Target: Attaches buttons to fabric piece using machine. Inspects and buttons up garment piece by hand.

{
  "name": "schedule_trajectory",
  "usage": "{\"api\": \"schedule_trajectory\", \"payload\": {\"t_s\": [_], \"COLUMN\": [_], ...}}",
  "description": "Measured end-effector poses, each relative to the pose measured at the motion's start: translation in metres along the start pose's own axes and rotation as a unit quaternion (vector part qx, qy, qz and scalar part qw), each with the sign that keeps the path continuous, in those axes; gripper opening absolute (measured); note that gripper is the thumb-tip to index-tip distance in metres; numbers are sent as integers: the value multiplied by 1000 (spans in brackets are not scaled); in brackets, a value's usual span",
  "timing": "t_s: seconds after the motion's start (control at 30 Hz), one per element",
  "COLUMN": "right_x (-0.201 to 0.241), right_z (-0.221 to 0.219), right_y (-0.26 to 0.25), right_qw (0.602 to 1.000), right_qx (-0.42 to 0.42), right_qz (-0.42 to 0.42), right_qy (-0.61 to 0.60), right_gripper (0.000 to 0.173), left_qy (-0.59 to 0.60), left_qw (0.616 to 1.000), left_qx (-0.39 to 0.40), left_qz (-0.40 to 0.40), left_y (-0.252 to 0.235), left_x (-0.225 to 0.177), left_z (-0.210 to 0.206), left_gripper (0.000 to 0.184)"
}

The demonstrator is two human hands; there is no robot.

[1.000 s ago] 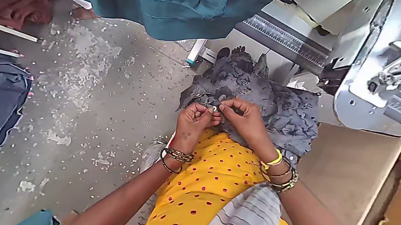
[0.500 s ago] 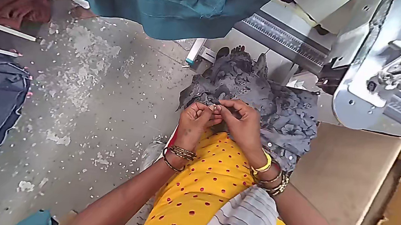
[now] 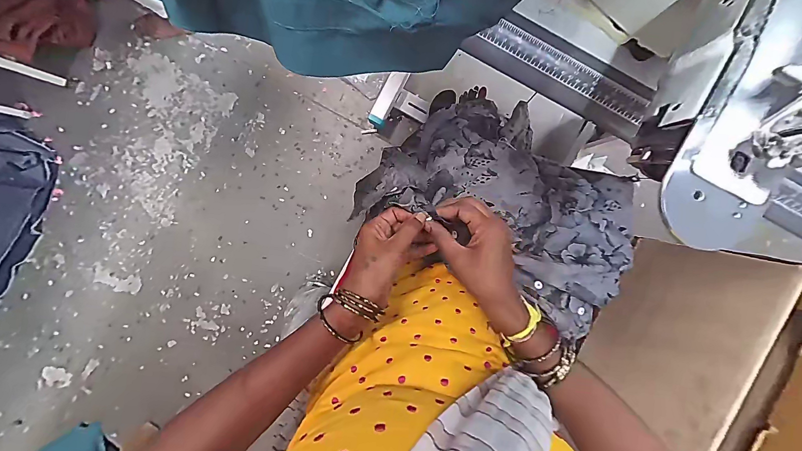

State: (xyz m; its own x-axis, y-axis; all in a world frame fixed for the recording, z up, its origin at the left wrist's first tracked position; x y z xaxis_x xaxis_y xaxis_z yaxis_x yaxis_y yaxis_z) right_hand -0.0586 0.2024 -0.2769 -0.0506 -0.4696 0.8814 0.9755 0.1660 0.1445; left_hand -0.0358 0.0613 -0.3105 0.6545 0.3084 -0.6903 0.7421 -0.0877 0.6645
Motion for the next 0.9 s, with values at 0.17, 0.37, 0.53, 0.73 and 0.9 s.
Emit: {"api": "schedule_trajectory", "payload": {"t_s": [0.17,0.37,0.53,0.73,0.9], "right_x": [11,20,21,15,16], "right_z": [-3,-4,0,1,-1], "right_y": [2,5,7,11,11], "right_qw": [990,979,977,979,974], "right_qx": [-50,-55,-64,-78,-108], "right_qz": [92,121,134,106,98], "right_qy": [97,153,156,156,175], "right_gripper": [14,11,11,10,11], "left_qy": [-146,-650,-660,-646,-624], "left_qw": [986,658,592,586,619], "left_qx": [64,88,180,148,69], "left_qz": [43,-370,-426,-467,-473], "left_y": [-5,15,4,11,15], "left_x": [-16,-83,-71,-64,-55], "left_z": [4,-19,-26,-23,-21], "left_gripper": [18,27,18,18,18]}}
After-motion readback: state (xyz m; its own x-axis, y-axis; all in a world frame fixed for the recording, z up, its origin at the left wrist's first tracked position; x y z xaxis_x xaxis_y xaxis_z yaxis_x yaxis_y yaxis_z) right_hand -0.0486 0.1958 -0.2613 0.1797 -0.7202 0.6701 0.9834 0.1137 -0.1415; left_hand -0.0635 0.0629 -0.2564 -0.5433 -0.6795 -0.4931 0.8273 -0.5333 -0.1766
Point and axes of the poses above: each hand's wrist, its own y-axis away from the middle knuckle, its own z-axis out of the back of the hand, x = y × z, the point moved 8 cm from there along -y, towards the middle knuckle, and after that the axes turned 7 degrees about x, right-handed, at the moved point
